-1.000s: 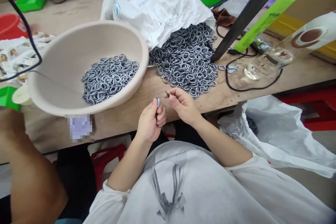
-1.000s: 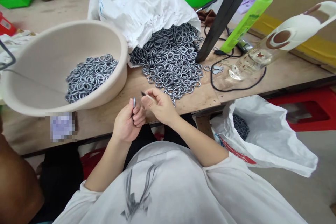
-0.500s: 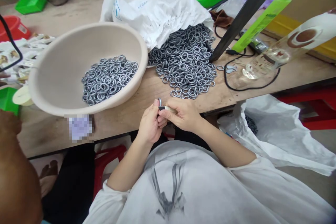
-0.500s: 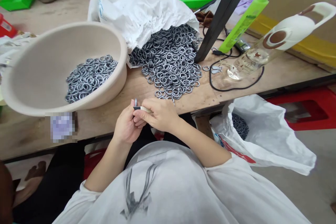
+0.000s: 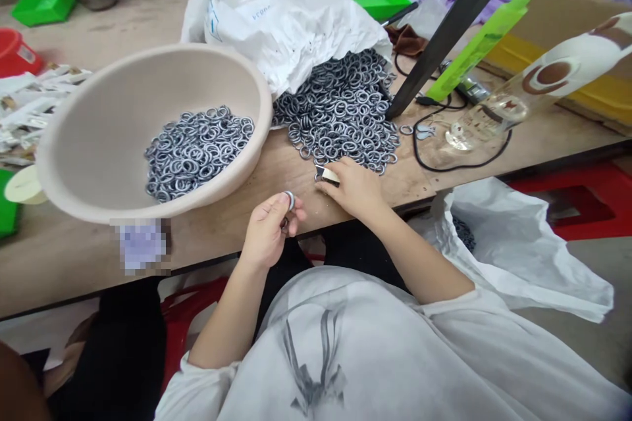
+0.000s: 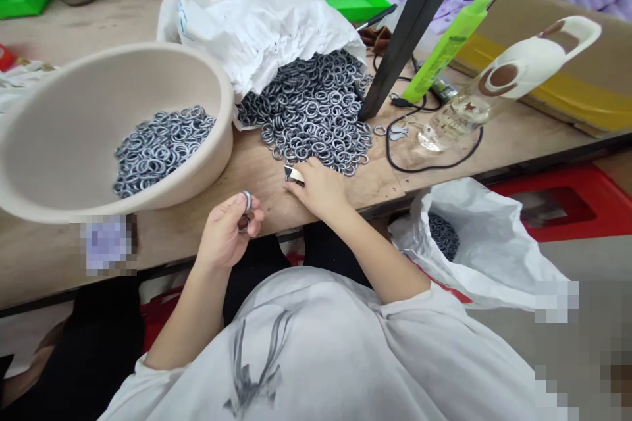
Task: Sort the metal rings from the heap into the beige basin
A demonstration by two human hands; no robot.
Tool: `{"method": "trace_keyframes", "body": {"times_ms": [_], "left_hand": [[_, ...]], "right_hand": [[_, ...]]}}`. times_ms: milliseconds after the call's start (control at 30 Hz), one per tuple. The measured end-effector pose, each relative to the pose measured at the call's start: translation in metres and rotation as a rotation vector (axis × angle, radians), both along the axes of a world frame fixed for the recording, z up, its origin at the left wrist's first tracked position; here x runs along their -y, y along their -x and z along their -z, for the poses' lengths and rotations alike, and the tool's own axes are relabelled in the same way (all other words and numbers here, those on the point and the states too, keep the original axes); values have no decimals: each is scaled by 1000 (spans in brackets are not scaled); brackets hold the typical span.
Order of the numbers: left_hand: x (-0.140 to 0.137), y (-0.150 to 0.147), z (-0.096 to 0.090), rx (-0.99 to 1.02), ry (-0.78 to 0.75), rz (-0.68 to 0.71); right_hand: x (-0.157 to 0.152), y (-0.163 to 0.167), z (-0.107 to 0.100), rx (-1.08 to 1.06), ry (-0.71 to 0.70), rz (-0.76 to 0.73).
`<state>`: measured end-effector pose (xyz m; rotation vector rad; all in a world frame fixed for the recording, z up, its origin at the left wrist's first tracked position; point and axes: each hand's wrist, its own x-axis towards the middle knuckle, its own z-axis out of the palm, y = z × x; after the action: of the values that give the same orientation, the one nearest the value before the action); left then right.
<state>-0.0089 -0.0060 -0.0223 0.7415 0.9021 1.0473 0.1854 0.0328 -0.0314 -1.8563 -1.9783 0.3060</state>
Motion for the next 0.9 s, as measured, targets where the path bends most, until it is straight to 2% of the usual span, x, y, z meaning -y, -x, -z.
{"method": "trace_keyframes", "body": {"times_ms": [133, 333, 433, 567, 633, 767, 900], "left_hand": [[-10, 6, 6, -23, -6, 2], [-16, 4, 7, 37, 131, -73], [-16, -1, 7, 44, 129, -108], [-11, -12, 12, -31, -16, -117], [-7, -17, 14, -64, -70, -102], [-4, -19, 20, -119, -155, -148], [-11, -13, 29, -206, -251, -170]], "right_hand": [[-3, 10, -4, 138, 47, -29], [-17, 9, -6, 37, 30, -14], [-16, 11, -6, -239, -6, 2], [1, 31, -5, -843, 18, -80], [12, 43, -5, -1033, 34, -101], [27, 57, 0, -1206, 79, -113], [23, 57, 15, -1254, 145, -213]]}}
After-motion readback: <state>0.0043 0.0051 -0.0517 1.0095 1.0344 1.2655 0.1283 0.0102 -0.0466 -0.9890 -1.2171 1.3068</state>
